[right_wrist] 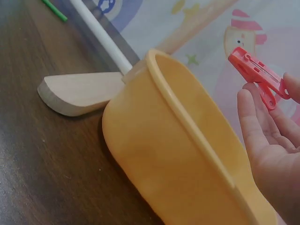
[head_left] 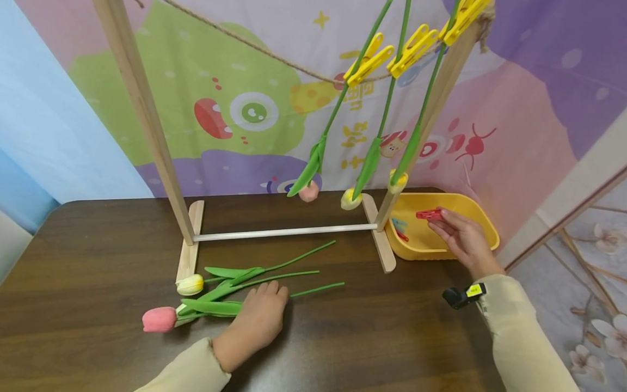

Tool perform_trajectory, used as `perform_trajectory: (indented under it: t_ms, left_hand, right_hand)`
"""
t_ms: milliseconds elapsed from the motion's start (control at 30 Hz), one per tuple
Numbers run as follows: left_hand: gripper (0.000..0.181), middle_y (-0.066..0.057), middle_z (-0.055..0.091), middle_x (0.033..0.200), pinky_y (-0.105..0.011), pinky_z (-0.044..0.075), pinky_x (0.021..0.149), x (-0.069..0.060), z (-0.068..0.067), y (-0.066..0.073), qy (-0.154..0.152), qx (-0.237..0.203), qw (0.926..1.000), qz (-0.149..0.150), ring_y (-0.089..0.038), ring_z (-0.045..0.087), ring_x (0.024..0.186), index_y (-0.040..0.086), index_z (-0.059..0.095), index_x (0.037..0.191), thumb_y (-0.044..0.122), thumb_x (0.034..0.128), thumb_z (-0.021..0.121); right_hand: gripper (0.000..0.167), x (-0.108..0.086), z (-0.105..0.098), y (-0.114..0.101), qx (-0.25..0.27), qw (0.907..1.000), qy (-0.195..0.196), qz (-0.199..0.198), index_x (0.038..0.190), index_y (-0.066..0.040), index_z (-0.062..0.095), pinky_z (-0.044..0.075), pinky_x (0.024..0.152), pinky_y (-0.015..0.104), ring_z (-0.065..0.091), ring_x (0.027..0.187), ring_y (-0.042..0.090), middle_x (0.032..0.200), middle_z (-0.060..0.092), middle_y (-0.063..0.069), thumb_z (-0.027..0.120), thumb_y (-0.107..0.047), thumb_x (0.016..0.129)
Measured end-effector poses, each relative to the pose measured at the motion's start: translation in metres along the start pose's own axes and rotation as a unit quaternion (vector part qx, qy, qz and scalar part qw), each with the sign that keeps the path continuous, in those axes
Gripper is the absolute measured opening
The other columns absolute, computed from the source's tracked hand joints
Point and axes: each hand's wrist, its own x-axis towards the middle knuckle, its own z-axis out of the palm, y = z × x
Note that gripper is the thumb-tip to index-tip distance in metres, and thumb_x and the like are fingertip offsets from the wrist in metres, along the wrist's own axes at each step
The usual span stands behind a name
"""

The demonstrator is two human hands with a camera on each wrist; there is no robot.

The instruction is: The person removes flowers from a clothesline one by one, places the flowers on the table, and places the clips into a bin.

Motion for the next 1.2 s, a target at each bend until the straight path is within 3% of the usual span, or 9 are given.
perform_trajectory:
  t_ms: [200,467,700,867,933,967,1033,1133,1200]
  left_hand:
    - [0.010,-0.011,0.052,0.084,-0.043,0.043,0.066,0.001,0.006,-0.001,-0.012,-0.003,0.9999,-0.009,-0.031,0.054,0.081,0.004,0.056,0.087,0.000,0.0780,0.060]
    - [0.006,-0.011,0.051,0.081,-0.042,0.041,0.061,0.003,0.012,-0.004,0.018,-0.008,0.9998,0.000,-0.030,0.054,0.076,0.005,0.054,0.084,0.004,0.0841,0.060]
    - [0.007,-0.010,0.051,0.080,-0.042,0.043,0.063,0.003,0.010,-0.004,0.010,-0.020,0.9997,0.000,-0.030,0.054,0.076,0.006,0.054,0.083,0.007,0.0879,0.059]
    - [0.006,-0.010,0.052,0.082,-0.042,0.044,0.064,0.004,0.011,-0.005,0.000,-0.022,0.9998,-0.003,-0.029,0.054,0.076,0.006,0.055,0.085,0.009,0.0890,0.059]
    - [0.005,-0.010,0.052,0.083,-0.042,0.044,0.064,0.004,0.011,-0.006,0.001,-0.022,0.9998,-0.003,-0.029,0.054,0.077,0.006,0.056,0.087,0.009,0.0889,0.059]
    - [0.005,-0.010,0.052,0.083,-0.042,0.044,0.064,0.004,0.011,-0.006,0.002,-0.023,0.9997,-0.002,-0.029,0.054,0.077,0.005,0.056,0.088,0.009,0.0888,0.059]
    - [0.005,-0.011,0.053,0.083,-0.042,0.044,0.064,0.004,0.011,-0.006,0.005,-0.024,0.9997,-0.002,-0.030,0.054,0.078,0.005,0.056,0.088,0.009,0.0885,0.059]
    - [0.005,-0.011,0.053,0.083,-0.043,0.045,0.065,0.003,0.011,-0.006,0.006,-0.028,0.9996,-0.002,-0.030,0.054,0.078,0.005,0.056,0.088,0.009,0.0881,0.060]
    - [0.006,-0.011,0.053,0.083,-0.042,0.045,0.065,0.004,0.011,-0.006,0.006,-0.030,0.9995,-0.003,-0.029,0.054,0.077,0.005,0.055,0.089,0.008,0.0879,0.060]
  right_hand:
    - [0.022,0.003,-0.006,0.001,0.001,0.9998,0.020,0.004,0.094,0.007,0.069,0.055,0.079,0.037,0.070,0.086,0.026,0.091,0.071,0.016,0.047,0.005,0.093]
    - [0.018,0.004,-0.009,0.000,-0.018,0.9983,0.055,0.010,0.095,0.002,0.068,0.055,0.079,0.034,0.070,0.085,0.023,0.091,0.071,0.011,0.050,0.004,0.092]
    - [0.018,0.007,-0.007,-0.002,-0.094,0.9932,0.065,0.020,0.091,-0.002,0.067,0.055,0.076,0.031,0.071,0.083,0.018,0.087,0.070,0.008,0.052,0.006,0.090]
    - [0.015,0.008,-0.003,-0.004,-0.185,0.9764,0.097,0.054,0.090,-0.011,0.068,0.054,0.076,0.025,0.071,0.084,0.013,0.087,0.071,0.001,0.058,0.001,0.088]
    - [0.011,0.010,-0.002,-0.003,-0.258,0.9580,0.107,0.065,0.096,-0.009,0.065,0.054,0.076,0.022,0.070,0.082,0.009,0.085,0.071,-0.004,0.060,-0.003,0.089]
    - [0.014,0.011,-0.001,-0.002,-0.307,0.9432,0.109,0.067,0.103,-0.007,0.064,0.054,0.077,0.021,0.070,0.081,0.007,0.084,0.070,-0.006,0.061,-0.006,0.089]
    - [0.029,0.014,0.000,-0.001,-0.410,0.9021,0.114,0.073,0.116,0.000,0.058,0.053,0.080,0.022,0.068,0.080,0.003,0.081,0.067,-0.012,0.061,-0.013,0.090]
    - [0.053,0.020,0.000,0.003,-0.542,0.8274,0.120,0.083,0.130,0.011,0.045,0.051,0.086,0.028,0.067,0.082,0.003,0.086,0.065,-0.010,0.062,-0.021,0.091]
    - [0.057,0.024,0.000,0.006,-0.591,0.7932,0.117,0.090,0.131,0.013,0.044,0.050,0.089,0.032,0.068,0.086,0.008,0.096,0.066,0.003,0.062,-0.024,0.091]
